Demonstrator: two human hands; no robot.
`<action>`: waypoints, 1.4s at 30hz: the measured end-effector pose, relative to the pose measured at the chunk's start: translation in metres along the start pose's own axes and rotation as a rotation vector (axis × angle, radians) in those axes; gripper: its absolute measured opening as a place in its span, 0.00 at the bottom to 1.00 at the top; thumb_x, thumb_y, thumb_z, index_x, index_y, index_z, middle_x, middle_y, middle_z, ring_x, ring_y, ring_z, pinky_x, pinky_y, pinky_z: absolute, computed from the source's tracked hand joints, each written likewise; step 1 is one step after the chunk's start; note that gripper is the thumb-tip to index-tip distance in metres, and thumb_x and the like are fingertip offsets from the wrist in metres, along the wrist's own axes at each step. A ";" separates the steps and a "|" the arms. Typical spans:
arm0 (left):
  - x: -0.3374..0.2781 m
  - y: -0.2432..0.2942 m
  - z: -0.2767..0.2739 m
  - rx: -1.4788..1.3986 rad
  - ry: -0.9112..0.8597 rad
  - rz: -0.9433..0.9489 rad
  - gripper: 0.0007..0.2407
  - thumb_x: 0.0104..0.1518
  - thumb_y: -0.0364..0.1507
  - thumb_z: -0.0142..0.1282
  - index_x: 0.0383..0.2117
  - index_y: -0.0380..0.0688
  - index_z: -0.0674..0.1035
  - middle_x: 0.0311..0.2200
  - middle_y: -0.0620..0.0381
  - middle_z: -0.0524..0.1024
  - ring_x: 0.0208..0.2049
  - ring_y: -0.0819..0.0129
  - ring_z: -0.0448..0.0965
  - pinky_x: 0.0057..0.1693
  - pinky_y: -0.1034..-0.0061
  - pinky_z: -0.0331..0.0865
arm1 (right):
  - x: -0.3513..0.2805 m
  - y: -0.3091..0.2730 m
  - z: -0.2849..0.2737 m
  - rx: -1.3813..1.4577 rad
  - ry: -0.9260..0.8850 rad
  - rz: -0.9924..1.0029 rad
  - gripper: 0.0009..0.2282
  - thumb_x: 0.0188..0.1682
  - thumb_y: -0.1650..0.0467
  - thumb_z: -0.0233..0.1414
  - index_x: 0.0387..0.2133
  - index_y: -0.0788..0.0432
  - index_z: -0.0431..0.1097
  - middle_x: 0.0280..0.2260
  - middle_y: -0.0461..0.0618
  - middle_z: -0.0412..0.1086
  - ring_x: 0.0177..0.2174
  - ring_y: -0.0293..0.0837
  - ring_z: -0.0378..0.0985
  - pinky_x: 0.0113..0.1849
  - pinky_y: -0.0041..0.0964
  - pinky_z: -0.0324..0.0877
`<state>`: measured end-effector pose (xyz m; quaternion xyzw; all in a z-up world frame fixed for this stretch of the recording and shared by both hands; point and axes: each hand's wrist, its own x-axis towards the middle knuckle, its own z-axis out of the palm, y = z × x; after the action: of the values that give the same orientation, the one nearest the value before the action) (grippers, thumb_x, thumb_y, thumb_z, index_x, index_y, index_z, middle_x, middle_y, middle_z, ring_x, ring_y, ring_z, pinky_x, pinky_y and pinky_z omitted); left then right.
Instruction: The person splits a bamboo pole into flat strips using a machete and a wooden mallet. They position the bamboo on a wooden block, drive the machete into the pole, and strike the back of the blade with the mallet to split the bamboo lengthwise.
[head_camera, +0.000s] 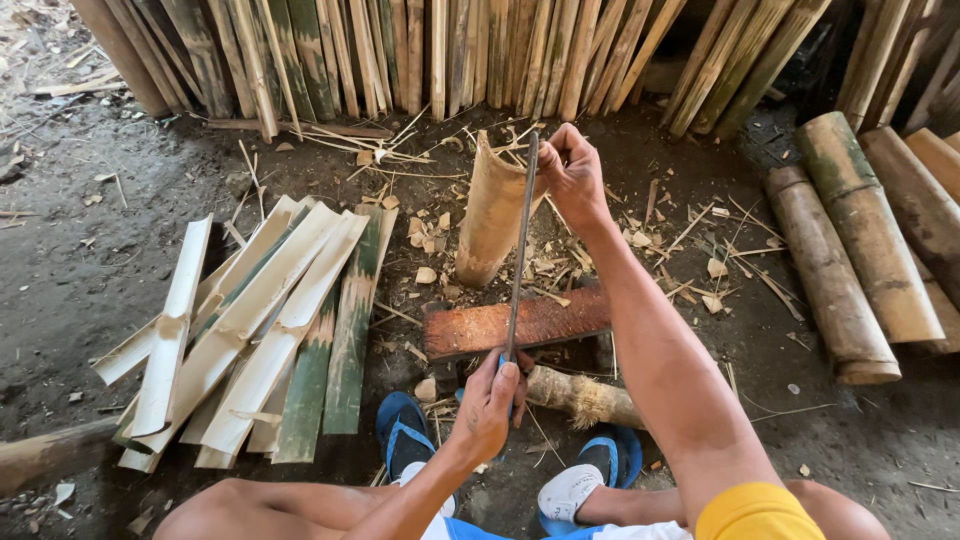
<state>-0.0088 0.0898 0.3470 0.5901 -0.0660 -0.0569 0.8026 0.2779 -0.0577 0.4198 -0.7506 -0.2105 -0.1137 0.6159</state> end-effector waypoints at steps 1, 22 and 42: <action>0.000 -0.001 0.000 -0.016 0.000 -0.006 0.22 0.67 0.47 0.42 0.46 0.35 0.73 0.18 0.61 0.65 0.17 0.76 0.64 0.25 0.79 0.61 | -0.001 -0.004 0.000 -0.023 -0.017 -0.041 0.18 0.56 0.55 0.52 0.33 0.58 0.61 0.31 0.46 0.65 0.31 0.37 0.67 0.33 0.34 0.70; 0.001 0.015 -0.001 -0.170 0.014 -0.179 0.18 0.69 0.42 0.41 0.46 0.36 0.72 0.24 0.62 0.65 0.19 0.80 0.64 0.27 0.83 0.62 | -0.363 0.209 -0.082 -1.173 -0.894 0.796 0.37 0.36 0.65 0.63 0.63 0.48 0.56 0.61 0.48 0.62 0.62 0.56 0.61 0.59 0.67 0.59; 0.024 0.009 -0.011 -0.167 0.058 -0.129 0.17 0.69 0.42 0.40 0.42 0.39 0.73 0.21 0.61 0.65 0.18 0.77 0.65 0.26 0.80 0.62 | -0.202 -0.069 -0.097 -0.451 0.238 0.099 0.38 0.37 0.71 0.60 0.65 0.65 0.53 0.51 0.62 0.69 0.47 0.53 0.77 0.45 0.49 0.79</action>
<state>0.0169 0.0987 0.3535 0.5255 0.0001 -0.0967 0.8453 0.0766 -0.1769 0.4142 -0.8597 -0.0689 -0.2152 0.4581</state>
